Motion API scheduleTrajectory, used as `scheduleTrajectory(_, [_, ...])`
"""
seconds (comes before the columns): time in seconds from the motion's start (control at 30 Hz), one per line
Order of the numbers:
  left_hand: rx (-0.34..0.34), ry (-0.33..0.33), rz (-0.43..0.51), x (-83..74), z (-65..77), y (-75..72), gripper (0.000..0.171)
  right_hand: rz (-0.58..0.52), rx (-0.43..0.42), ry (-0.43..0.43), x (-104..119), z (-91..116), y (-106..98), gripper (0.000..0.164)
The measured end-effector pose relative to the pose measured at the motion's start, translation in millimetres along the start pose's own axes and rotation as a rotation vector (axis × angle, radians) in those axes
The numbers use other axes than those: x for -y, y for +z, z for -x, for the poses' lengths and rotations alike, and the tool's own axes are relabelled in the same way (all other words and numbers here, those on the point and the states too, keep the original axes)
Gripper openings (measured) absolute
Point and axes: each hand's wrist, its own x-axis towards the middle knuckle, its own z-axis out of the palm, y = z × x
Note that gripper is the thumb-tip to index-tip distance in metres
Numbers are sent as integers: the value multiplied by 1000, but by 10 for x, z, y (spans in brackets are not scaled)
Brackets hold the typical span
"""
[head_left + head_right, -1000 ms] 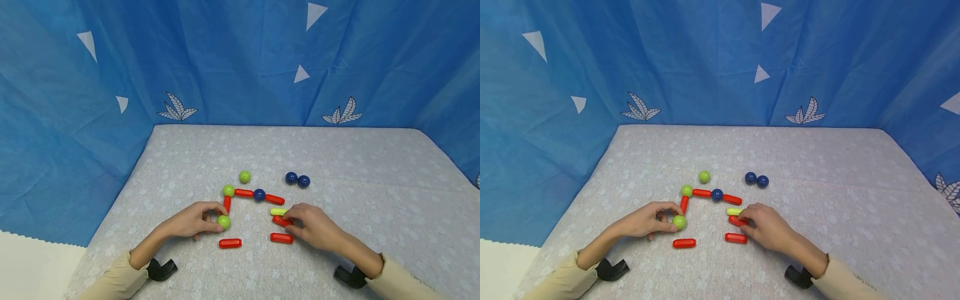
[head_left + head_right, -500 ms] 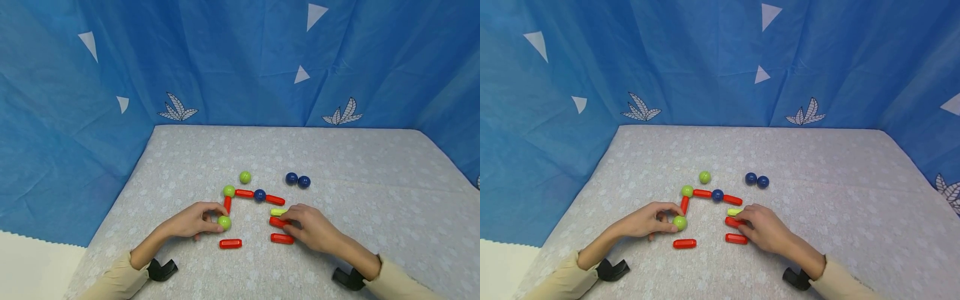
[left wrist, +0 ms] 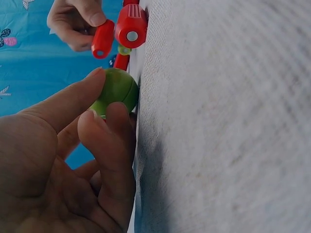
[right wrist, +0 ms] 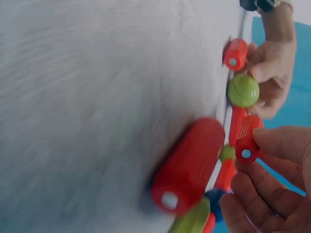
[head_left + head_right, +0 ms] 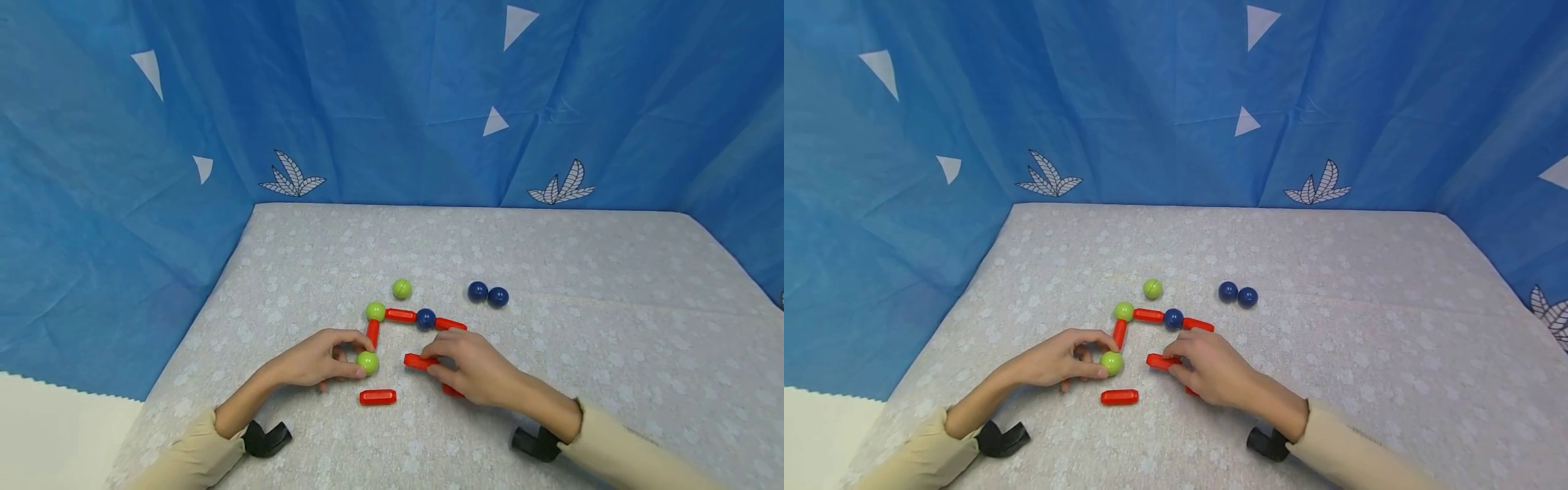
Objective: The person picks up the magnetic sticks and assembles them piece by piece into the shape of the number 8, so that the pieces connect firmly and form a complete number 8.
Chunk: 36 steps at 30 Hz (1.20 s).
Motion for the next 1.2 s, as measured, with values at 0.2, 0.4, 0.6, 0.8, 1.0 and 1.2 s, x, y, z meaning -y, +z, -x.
scheduleTrajectory(0.2, [0, 3, 7, 5, -3, 3, 29, -12, 31, -35, 59, -130, 95, 16])
scheduleTrajectory(0.4, [4, 1, 21, 7, -5, 2, 29, 2, 64, -38, 105, -221, 143, 15])
scheduleTrajectory(0.6, [11, -2, 26, -3, -11, 0, 29, 22, 65, -40, 104, -248, 172, 15])
scheduleTrajectory(0.8, [15, 3, 17, 0, -4, -4, 30, 33, 69, -50, 112, -272, 202, 15])
scheduleTrajectory(1.0, [19, 11, 5, 4, -10, -2, 28, 36, 79, -52, 131, -282, 212, 15])
scheduleTrajectory(1.2, [20, 4, 10, -5, -12, -3, 28, 41, 79, -45, 126, -275, 218, 15])
